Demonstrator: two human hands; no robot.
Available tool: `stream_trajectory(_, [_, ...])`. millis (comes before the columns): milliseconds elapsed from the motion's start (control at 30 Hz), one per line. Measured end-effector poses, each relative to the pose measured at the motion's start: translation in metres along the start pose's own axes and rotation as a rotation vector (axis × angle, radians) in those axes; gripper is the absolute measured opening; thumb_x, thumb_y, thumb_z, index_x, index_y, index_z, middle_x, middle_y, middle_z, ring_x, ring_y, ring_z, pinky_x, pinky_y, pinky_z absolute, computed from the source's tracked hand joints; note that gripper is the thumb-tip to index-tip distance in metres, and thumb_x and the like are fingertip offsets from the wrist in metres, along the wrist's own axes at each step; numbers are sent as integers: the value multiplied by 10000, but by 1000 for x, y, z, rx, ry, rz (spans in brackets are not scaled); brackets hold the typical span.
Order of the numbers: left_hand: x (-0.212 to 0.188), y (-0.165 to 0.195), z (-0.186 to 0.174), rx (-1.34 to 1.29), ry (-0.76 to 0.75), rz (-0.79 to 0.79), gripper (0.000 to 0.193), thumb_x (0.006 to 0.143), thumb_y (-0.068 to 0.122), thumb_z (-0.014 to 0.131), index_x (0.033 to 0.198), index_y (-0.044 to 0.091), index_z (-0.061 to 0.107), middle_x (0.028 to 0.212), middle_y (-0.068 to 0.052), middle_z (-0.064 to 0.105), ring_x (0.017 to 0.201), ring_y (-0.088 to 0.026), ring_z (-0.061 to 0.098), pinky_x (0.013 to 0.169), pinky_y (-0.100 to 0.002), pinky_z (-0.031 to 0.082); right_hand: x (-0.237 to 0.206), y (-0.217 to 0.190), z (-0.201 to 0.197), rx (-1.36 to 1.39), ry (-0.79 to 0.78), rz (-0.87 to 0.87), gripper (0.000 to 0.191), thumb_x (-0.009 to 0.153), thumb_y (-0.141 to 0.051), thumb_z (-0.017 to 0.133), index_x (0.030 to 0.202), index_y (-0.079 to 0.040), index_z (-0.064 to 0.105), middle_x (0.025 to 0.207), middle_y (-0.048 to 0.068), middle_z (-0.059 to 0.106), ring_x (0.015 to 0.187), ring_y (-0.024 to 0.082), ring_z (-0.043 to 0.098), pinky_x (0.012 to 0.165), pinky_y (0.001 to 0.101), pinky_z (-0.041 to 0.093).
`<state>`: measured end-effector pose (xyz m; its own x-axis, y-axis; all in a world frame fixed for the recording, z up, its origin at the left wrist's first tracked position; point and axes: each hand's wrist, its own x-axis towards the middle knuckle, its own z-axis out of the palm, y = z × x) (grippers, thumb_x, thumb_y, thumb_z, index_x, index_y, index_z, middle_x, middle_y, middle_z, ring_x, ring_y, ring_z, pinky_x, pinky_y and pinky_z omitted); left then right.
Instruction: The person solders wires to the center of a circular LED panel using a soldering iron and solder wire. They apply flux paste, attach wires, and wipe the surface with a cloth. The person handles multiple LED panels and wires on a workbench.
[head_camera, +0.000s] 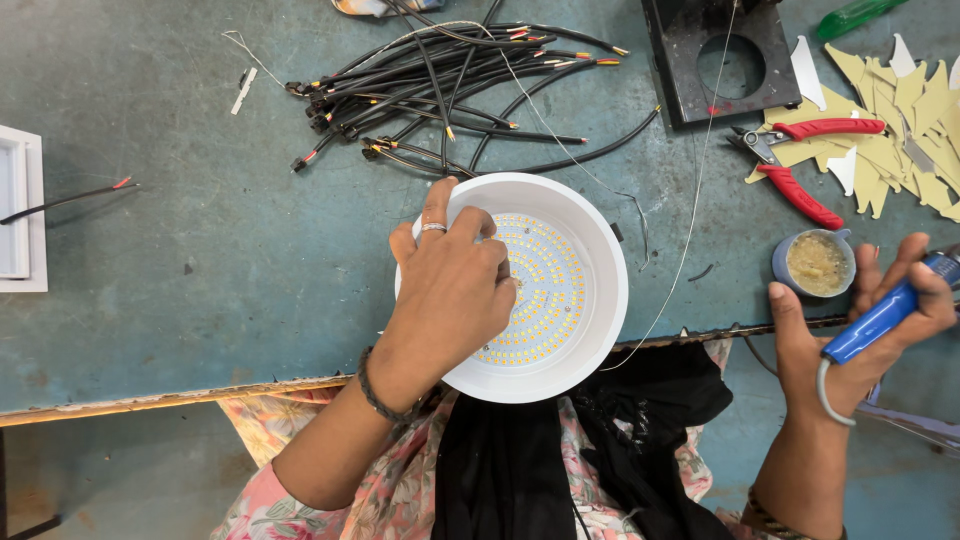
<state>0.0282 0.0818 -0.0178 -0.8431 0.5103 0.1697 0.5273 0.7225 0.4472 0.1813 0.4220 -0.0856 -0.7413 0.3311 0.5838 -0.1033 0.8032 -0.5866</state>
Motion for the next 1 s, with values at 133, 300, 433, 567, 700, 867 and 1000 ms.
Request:
stream_trajectory(133, [-1,3,0,3,-19,-11,102,700,166,774,757,82,791,1125,-84,629,1409,-425,337,968,-671,274,-6,-3,-3,-27,51,-12,802,1024,51,806,1527,-81,196,1682,213,320,1604,321,329,1319,437,279])
stream_trajectory(300, [1,4,-1,4,-36,-22,127,693,150,765,791,73,793,1128,-105,625,1409,-441,327,972,-701,260,-25,6,-14,110,164,-42,446,1241,-73,603,1550,-44,283,1609,243,500,1434,318,511,1163,407,445])
stream_trajectory(433, [2,4,-2,-3,-47,-26,122,697,137,758,793,71,793,1125,-113,623,1409,-449,322,964,-720,257,-37,19,-26,301,238,-53,434,1225,-295,504,1539,-19,386,1358,221,670,1065,312,697,856,374,558])
stream_trajectory(567, [3,3,-2,-7,-68,-35,102,708,136,755,781,73,790,1118,-116,621,1415,-455,314,966,-731,251,-50,8,-29,418,329,-17,417,1154,-295,558,1434,-5,453,1195,231,691,880,300,702,714,356,556])
stream_trajectory(700, [1,3,-2,-12,-40,-21,141,695,155,764,799,61,785,1102,-128,618,1411,-459,321,948,-720,259,-48,-28,-22,485,356,78,374,1081,-237,643,1325,3,494,1078,250,683,750,280,680,638,342,539])
stream_trajectory(867, [0,3,-1,9,-5,4,154,698,145,762,820,54,783,1090,-134,619,1411,-469,337,958,-702,270,-19,-79,-9,517,172,117,336,989,-166,750,1188,13,546,931,273,673,587,255,653,542,325,518])
stream_trajectory(1000, [0,2,-1,1,0,12,167,689,144,764,824,46,778,1089,-145,619,1403,-477,344,948,-700,270,11,-115,7,531,-38,-39,353,968,-113,801,1130,21,517,892,215,693,676,246,694,640,324,560])
